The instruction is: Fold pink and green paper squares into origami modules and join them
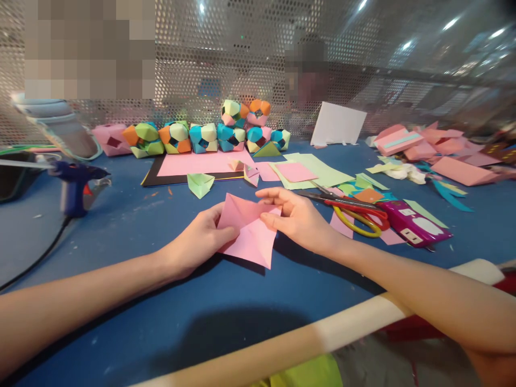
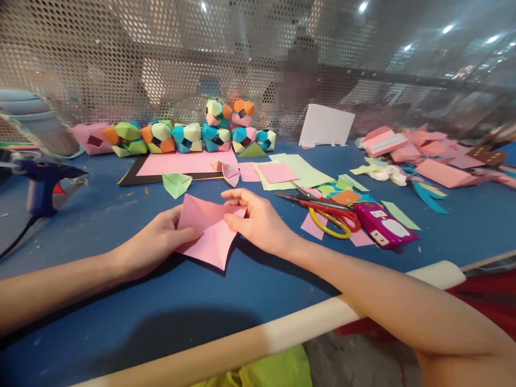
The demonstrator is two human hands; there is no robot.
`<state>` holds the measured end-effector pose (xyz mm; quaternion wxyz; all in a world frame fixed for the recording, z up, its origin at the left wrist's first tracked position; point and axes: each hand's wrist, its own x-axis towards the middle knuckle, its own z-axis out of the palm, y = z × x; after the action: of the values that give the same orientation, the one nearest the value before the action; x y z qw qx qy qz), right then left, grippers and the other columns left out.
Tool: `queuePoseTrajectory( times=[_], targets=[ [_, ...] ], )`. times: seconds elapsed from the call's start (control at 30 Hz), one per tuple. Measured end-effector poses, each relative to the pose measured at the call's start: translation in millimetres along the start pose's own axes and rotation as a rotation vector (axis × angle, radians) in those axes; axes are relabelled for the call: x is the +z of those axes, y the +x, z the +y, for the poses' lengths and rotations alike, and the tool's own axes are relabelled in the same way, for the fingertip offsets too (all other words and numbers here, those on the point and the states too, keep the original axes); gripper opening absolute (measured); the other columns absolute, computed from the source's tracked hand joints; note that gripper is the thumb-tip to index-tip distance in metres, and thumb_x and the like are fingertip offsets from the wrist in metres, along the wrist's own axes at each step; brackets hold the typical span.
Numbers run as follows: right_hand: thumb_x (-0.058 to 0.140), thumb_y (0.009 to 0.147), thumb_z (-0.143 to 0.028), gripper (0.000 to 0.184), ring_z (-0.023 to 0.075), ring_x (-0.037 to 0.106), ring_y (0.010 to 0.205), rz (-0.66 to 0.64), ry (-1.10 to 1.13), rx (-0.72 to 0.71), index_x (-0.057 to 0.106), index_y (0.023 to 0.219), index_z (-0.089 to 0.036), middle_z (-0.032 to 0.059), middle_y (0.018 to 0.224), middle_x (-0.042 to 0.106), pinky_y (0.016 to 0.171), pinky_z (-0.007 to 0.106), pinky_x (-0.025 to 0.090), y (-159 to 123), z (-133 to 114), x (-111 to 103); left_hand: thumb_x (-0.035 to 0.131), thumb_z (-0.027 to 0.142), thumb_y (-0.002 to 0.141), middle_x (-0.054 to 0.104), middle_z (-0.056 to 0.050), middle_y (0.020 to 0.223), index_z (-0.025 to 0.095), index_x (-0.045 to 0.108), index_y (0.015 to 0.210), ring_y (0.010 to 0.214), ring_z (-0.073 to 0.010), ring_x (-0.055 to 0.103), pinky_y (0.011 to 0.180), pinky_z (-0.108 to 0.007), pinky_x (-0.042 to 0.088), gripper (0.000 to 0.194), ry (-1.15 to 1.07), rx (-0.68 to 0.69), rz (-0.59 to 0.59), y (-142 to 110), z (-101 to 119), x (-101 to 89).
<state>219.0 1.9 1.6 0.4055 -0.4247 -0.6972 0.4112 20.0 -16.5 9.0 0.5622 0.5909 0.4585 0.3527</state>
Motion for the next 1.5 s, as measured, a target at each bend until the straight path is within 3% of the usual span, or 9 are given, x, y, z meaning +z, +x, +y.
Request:
queuePoseTrajectory(
  times=[0.13,0.33,0.57,0.67,0.8,0.93,1.07,1.3,1.5],
  targets=[
    [0.066,0.075,-0.027,0.043,0.0094,0.057,0.068,0.029,0.109,-0.019,0.050,0.114,-0.020,0.0059,0.106,0.061,0.062,0.026,0.052,1.1,1.2,0.9,0.063,0.019,0.070,0.067,-0.001,0.078,0.014,0.065,0.100,0.068,-0.0174,0.061,0.059,-0.026,0.045,0.031,0.012,0.013,0.044,0.0,0.5,2.1],
    [0.068,0.071,-0.022,0.045,0.0154,0.063,0.080,-0.161,0.163,0.077,0.047,0.112,-0.019,0.0061,0.101,0.063,0.074,0.033,0.056,-0.8,-1.1,9.0,0.060,0.016,0.073,0.069,-0.005,0.098,0.015,0.059,0.113,0.085,-0.0210,0.064,0.077,-0.033,0.050,0.039,-0.187,0.127,0.106,2.2,-7.8,2.5],
    [0.056,0.072,-0.011,0.036,0.0114,0.061,0.066,-0.023,0.082,-0.001,0.052,0.107,-0.018,0.0009,0.083,0.066,0.064,0.027,0.052,4.5,-1.8,-1.1,0.064,0.036,0.077,0.067,-0.003,0.090,0.019,0.060,0.096,0.081,-0.0181,0.063,0.072,-0.029,0.050,0.026,-0.474,0.103,0.158,3.7,1.1,-1.0],
    [0.055,0.071,-0.011,0.032,0.0104,0.059,0.063,-0.032,0.023,-0.019,0.055,0.103,-0.017,0.0008,0.083,0.066,0.062,0.026,0.051,3.7,-3.8,-5.2,0.062,0.046,0.076,0.068,-0.005,0.087,0.017,0.061,0.094,0.081,-0.0217,0.064,0.073,-0.033,0.051,0.034,-0.549,0.053,0.092,5.4,3.5,-2.5],
    [0.055,0.073,-0.012,0.033,0.0126,0.062,0.071,-0.011,-0.092,-0.074,0.057,0.105,-0.017,0.0026,0.088,0.066,0.066,0.029,0.052,-0.2,-2.5,-3.1,0.070,0.030,0.073,0.069,-0.005,0.091,0.017,0.061,0.101,0.077,-0.0187,0.065,0.073,-0.031,0.050,0.033,-0.457,-0.032,-0.019,3.1,-0.2,1.3],
    [0.059,0.076,-0.018,0.034,0.0180,0.063,0.096,0.043,-0.174,-0.136,0.058,0.110,-0.019,0.0066,0.106,0.066,0.078,0.033,0.053,-1.2,3.2,-0.7,0.071,0.017,0.067,0.069,-0.002,0.089,0.017,0.060,0.102,0.075,-0.0163,0.064,0.071,-0.029,0.049,0.036,-0.378,0.006,0.012,-0.1,-2.6,6.2],
    [0.061,0.078,-0.025,0.034,0.0200,0.063,0.101,0.054,-0.146,-0.119,0.058,0.111,-0.019,0.0087,0.111,0.065,0.081,0.035,0.054,0.4,5.6,-1.1,0.070,0.016,0.066,0.069,-0.002,0.091,0.017,0.060,0.100,0.078,-0.0179,0.064,0.072,-0.030,0.049,0.036,-0.375,0.030,0.066,1.0,-2.1,6.5],
    [0.059,0.078,-0.019,0.029,0.0137,0.062,0.078,0.118,-0.107,-0.099,0.058,0.107,-0.017,0.0052,0.092,0.064,0.066,0.028,0.054,2.1,1.9,-2.2,0.068,0.012,0.067,0.069,-0.002,0.091,0.017,0.060,0.100,0.076,-0.0159,0.064,0.072,-0.028,0.048,0.034,-0.416,0.026,0.061,3.4,-4.4,3.6],
    [0.061,0.078,-0.022,0.029,0.0116,0.060,0.073,0.124,-0.051,-0.106,0.057,0.107,-0.017,0.0046,0.092,0.063,0.064,0.027,0.053,2.1,1.1,-2.6,0.069,0.012,0.066,0.069,-0.002,0.091,0.016,0.061,0.099,0.077,-0.0160,0.063,0.071,-0.027,0.047,0.034,-0.399,0.024,0.057,3.3,-4.9,4.1]
  ],
)
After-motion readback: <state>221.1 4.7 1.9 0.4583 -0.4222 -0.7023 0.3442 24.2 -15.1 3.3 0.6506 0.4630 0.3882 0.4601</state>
